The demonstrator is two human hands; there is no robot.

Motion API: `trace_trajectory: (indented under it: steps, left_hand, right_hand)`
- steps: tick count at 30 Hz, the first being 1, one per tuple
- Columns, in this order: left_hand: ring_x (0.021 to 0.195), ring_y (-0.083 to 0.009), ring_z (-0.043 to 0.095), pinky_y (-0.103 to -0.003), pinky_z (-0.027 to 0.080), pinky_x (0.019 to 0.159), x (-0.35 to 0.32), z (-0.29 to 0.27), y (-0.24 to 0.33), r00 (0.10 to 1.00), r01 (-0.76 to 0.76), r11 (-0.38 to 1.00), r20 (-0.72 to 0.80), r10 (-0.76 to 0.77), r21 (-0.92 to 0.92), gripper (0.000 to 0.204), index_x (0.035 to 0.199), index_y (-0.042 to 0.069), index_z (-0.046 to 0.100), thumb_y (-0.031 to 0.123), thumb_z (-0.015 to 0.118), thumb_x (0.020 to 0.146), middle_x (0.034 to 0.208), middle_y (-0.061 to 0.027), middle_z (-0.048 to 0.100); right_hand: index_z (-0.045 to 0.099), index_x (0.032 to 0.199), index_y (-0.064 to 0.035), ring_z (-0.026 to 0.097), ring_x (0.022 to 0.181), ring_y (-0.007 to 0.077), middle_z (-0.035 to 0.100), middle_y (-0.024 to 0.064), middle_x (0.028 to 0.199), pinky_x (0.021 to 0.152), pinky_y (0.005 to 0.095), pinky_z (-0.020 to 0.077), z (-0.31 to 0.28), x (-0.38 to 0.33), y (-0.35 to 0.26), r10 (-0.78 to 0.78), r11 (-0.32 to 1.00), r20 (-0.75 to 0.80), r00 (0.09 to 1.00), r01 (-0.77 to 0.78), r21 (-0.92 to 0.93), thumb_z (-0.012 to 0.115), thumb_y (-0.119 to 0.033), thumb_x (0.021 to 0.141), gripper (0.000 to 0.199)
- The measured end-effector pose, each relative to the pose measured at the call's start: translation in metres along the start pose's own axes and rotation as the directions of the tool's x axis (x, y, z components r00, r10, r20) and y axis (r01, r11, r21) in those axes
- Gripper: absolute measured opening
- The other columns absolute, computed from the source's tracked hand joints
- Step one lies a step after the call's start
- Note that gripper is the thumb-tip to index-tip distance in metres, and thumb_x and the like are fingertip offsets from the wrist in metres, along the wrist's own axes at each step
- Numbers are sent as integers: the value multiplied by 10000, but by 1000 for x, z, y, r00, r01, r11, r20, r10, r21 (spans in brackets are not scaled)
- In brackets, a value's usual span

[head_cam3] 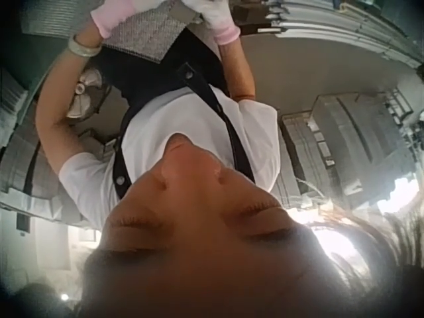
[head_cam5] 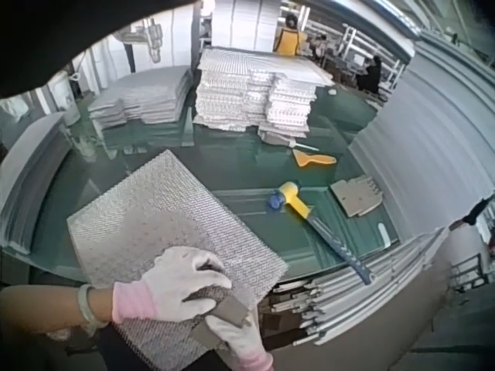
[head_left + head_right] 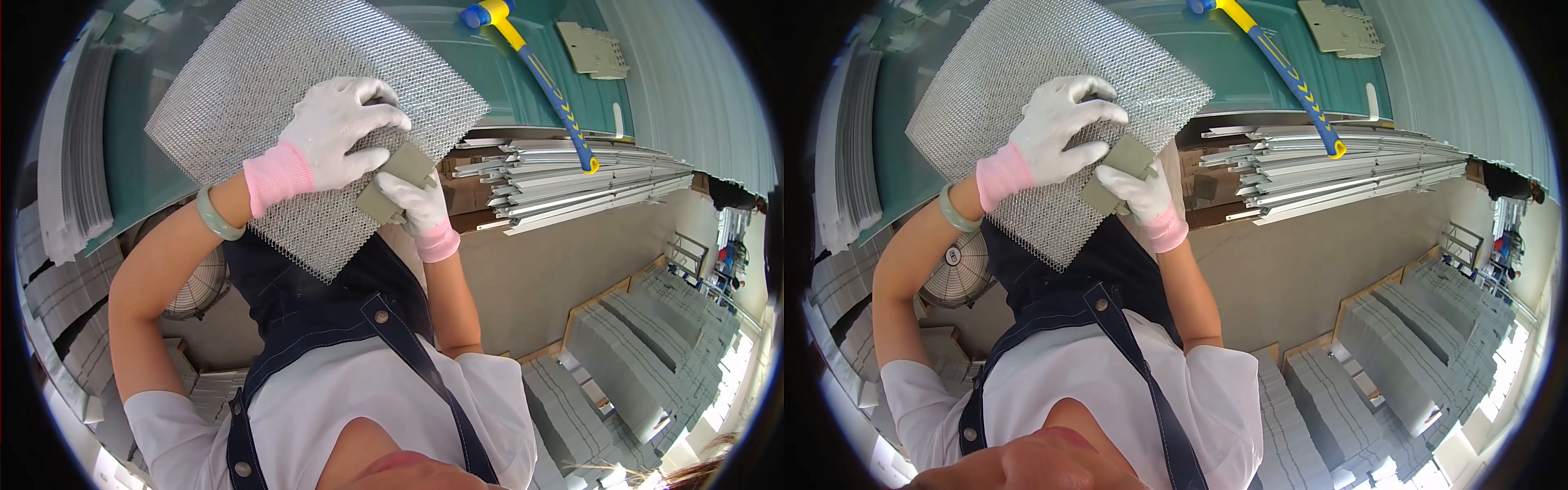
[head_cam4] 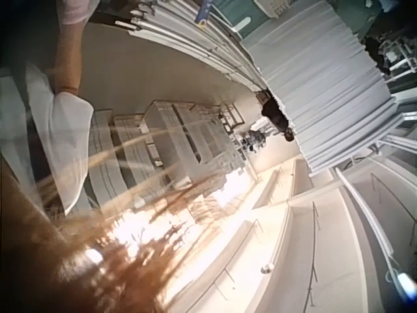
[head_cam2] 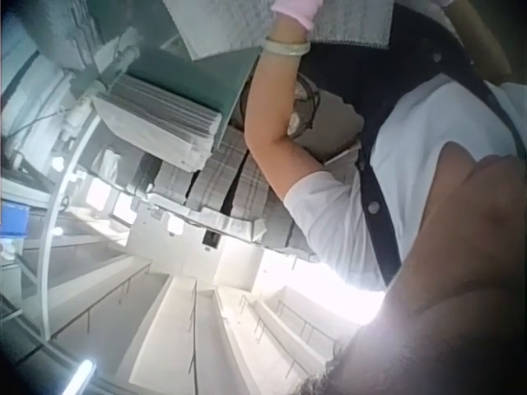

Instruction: Assembling metal mesh filters by attaching frames, handles, and using a pressing machine.

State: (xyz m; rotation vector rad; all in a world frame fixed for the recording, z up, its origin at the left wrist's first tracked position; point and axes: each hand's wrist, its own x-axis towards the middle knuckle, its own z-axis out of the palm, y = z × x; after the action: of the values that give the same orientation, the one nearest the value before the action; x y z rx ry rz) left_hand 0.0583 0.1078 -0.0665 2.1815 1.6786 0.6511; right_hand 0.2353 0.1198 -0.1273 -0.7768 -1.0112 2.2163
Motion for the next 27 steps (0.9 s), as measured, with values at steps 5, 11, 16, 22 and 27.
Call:
trace_trajectory:
  steps: [5,11,16,22,27]
  left_hand:
    - [1195,-313,375,-445,250,1030,-2,-12,-4,939,-317,941,175,295,116,710,1174,97,481,358,674,543,1240,-160,428]
    - [1282,-267,278,-396,179,1085,-1,-13,-2,924,-278,945,318,214,172,935,1254,0,383,504,693,530,1340,-163,350]
    - [1282,-252,281,-388,179,1086,0,-10,-4,929,-242,963,315,195,117,984,1272,4,368,552,693,523,1342,-141,354]
    - [1270,-245,302,-402,195,1075,6,-17,-3,910,-261,961,356,213,93,963,1267,13,371,550,683,530,1335,-132,367]
    - [1212,-260,389,-426,236,1048,9,-23,-21,914,-333,943,252,319,14,685,1208,35,452,442,603,678,1251,-134,465]
  right_hand:
    - [542,970,3,556,706,106,566,29,812,587,248,476,13,-3,-9,106,972,-67,992,-90,217,547,-8,759,212]
    - [566,962,-5,507,626,54,555,-6,758,540,201,417,28,5,-2,-27,985,-282,959,74,157,580,-57,788,182]
    - [557,1026,0,526,731,57,568,9,860,620,217,446,28,5,5,-50,989,-313,948,89,114,577,-55,794,239]
    - [519,1105,-8,532,867,105,563,19,966,736,264,454,21,-2,0,82,988,-257,963,-45,148,577,-50,789,324]
    - [546,1008,-24,539,760,107,563,26,861,652,259,458,42,4,5,151,984,-282,947,-117,134,613,-150,789,262]
